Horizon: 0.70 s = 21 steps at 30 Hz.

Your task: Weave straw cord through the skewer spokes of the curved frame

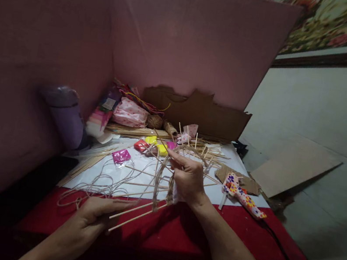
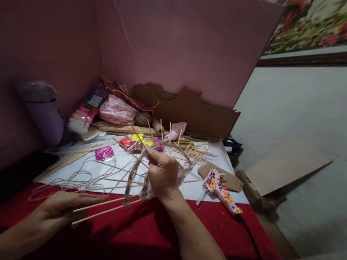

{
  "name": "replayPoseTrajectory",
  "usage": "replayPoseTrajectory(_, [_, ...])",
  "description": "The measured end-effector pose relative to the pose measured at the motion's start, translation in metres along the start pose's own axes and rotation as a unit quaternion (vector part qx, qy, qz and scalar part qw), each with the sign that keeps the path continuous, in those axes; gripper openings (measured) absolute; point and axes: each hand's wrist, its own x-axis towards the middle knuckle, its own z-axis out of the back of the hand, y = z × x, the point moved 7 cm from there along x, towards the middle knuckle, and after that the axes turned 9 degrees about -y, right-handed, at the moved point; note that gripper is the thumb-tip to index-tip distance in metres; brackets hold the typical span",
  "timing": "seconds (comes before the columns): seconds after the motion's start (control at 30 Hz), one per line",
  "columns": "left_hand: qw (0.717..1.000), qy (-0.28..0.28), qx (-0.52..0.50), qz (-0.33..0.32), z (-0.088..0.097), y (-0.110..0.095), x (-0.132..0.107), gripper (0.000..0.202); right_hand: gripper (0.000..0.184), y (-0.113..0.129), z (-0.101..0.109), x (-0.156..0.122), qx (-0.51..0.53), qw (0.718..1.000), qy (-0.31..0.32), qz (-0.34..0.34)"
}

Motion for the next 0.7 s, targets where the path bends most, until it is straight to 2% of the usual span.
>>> replayPoseTrajectory(0.07, [0.999,-0.024,0.021,-0.001,0.011,0.004,-0.003,0.032,0.041,0.001,0.000,0.000,-0.008,1.000,0.003,0.005])
replayPoseTrajectory(0.13, [0.996,-0.062,0.052,-0.034,0.024,-0.001,-0.005,0.030,0.043,0.002,0.000,0.000,-0.023,1.000,0.003,0.008])
replayPoseTrajectory(0.2, [0.984,-0.097,0.102,-0.108,0.031,-0.016,-0.008,0.028,0.044,0.003,0.001,0.000,-0.045,0.999,0.004,0.010])
replayPoseTrajectory(0.27, [0.958,-0.121,0.166,-0.202,0.031,-0.036,-0.013,0.028,0.046,0.005,0.001,0.000,-0.065,0.998,0.003,0.010])
replayPoseTrajectory(0.37, [0.889,-0.157,0.281,-0.326,0.018,-0.060,-0.027,0.029,0.047,0.006,0.002,-0.001,-0.082,0.997,0.000,0.008])
replayPoseTrajectory(0.43, [0.846,-0.172,0.337,-0.376,0.002,-0.071,-0.035,0.031,0.047,0.005,0.001,-0.002,-0.083,0.997,0.001,0.004])
replayPoseTrajectory(0.5, [0.818,-0.175,0.362,-0.411,-0.013,-0.078,-0.041,0.034,0.046,0.003,0.000,-0.003,-0.081,0.997,0.006,-0.002])
replayPoseTrajectory(0.6, [0.800,-0.188,0.372,-0.431,-0.032,-0.082,-0.042,0.034,0.046,0.001,-0.003,-0.004,-0.083,0.996,0.014,-0.014])
replayPoseTrajectory(0.7, [0.814,-0.197,0.339,-0.430,-0.045,-0.081,-0.038,0.029,0.047,0.000,-0.005,-0.005,-0.089,0.995,0.024,-0.026])
